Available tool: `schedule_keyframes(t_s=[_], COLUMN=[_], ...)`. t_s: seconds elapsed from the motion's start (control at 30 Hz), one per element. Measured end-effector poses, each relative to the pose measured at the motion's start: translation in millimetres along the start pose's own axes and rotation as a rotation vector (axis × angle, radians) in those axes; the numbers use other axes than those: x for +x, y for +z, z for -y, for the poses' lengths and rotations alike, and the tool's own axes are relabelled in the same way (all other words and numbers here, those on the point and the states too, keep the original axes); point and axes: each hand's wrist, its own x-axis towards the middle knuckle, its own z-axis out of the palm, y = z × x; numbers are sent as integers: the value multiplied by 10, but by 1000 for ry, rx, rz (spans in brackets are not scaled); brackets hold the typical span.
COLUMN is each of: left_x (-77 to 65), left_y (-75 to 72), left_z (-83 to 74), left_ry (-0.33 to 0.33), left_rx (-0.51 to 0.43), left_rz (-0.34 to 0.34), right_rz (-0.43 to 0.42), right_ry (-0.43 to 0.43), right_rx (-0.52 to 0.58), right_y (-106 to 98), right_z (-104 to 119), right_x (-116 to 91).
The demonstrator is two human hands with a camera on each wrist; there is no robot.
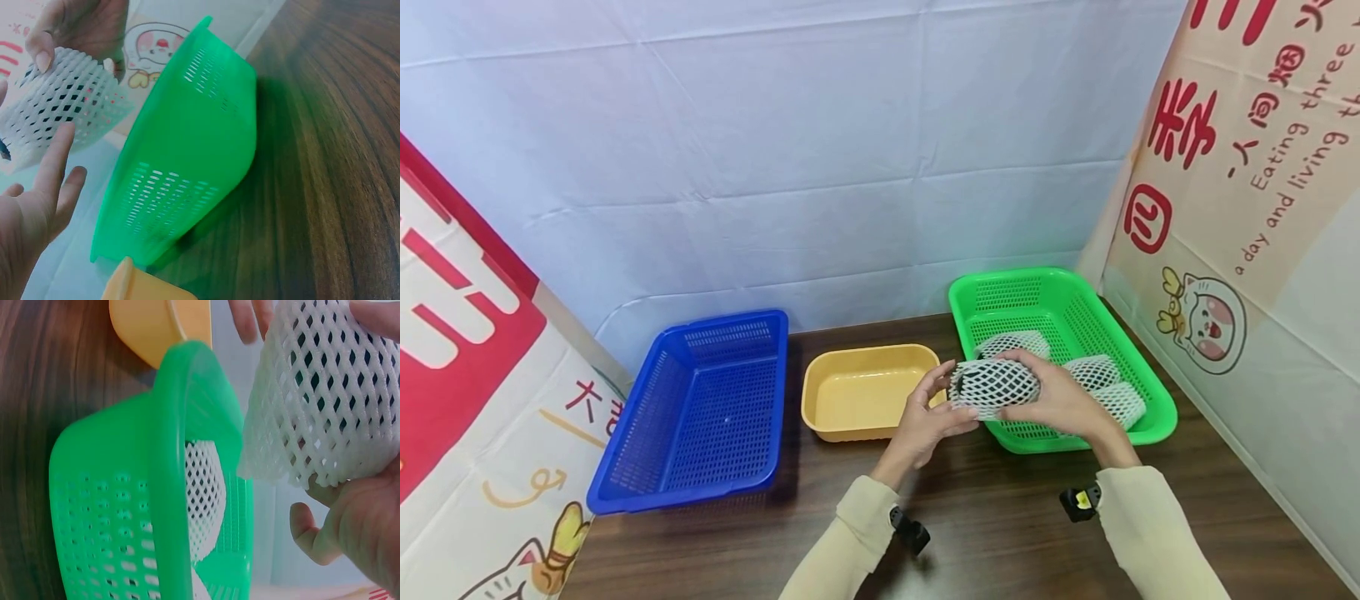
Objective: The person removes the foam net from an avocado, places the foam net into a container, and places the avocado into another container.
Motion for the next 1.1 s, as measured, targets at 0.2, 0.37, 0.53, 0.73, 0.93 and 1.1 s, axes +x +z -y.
schedule_keyframes(t_s=[0.2,0.37,0.53,0.73,0.93,1.1], left_x=[-11,-21,-26,-39,-67,-89], left_y=[-2,-12,-36,-56,-80,-102], left_z=[-42,-46,-48,-55,-85,-123], left_ry=[9,16,34,68,76,79], left_rx=[-19,-35,-40,-22,31,50], left_rz=[12,30,34,43,16,9], right_rz=[4,5,7,10,10,-5], right_ry=[-21,-32,-36,-31,-58,-64], right_rx=[37,49,63,91,101,106], right_y=[95,159,230,300,348,379], right_z=[37,76,125,123,127,158], right_x=[17,37,62,83,86,77])
